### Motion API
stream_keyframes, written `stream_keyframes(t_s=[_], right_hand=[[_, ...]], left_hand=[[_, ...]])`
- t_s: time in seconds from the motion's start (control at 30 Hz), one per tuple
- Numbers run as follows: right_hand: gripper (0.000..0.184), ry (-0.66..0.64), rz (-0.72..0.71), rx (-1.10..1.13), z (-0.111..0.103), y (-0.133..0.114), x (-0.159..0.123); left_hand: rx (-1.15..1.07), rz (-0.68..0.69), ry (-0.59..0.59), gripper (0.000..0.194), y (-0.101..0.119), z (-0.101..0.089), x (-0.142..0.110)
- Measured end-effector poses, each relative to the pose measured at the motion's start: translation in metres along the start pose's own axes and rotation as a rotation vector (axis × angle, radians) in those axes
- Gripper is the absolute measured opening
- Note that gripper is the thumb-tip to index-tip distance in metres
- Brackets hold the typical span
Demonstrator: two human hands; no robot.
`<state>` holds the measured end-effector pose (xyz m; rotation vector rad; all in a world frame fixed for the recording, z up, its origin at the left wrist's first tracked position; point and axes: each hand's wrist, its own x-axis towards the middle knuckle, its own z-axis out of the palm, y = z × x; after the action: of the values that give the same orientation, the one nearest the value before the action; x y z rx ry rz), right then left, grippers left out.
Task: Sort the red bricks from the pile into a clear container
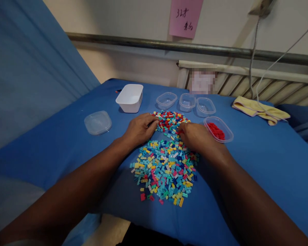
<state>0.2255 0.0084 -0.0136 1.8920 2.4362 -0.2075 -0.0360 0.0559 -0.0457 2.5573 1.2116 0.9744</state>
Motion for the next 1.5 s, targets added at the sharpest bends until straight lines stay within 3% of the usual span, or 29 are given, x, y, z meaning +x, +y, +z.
stream_keyframes(t_s=[0.27, 0.43, 0.53, 0.77, 1.0, 1.5], right_hand=[[0.023, 0.033, 0.035, -0.008, 0.004, 0.0, -0.001], [0.033, 0.03, 0.062, -0.008, 0.003, -0.001, 0.0], [0.038, 0.03, 0.036, -0.005, 0.002, -0.003, 0.001], [0.029, 0.001, -0.007, -0.046, -0.002, -0.005, -0.001], [0.028, 0.081, -0.003, -0.028, -0.006, -0.006, -0.003], [0.031, 0.101, -0.06, 0.005, 0.007, -0.012, 0.004]], left_hand=[[0.022, -0.006, 0.019, 0.024, -0.002, -0.001, 0.0], [0.018, -0.005, 0.016, 0.023, -0.001, -0.001, 0.0], [0.017, -0.011, 0.008, 0.022, 0.0, -0.001, 0.0], [0.026, -0.009, 0.013, 0.024, 0.0, -0.001, 0.0], [0.019, 0.007, 0.009, 0.023, 0.0, -0.001, 0.0], [0.031, 0.025, 0.009, 0.024, 0.002, -0.001, -0.001]])
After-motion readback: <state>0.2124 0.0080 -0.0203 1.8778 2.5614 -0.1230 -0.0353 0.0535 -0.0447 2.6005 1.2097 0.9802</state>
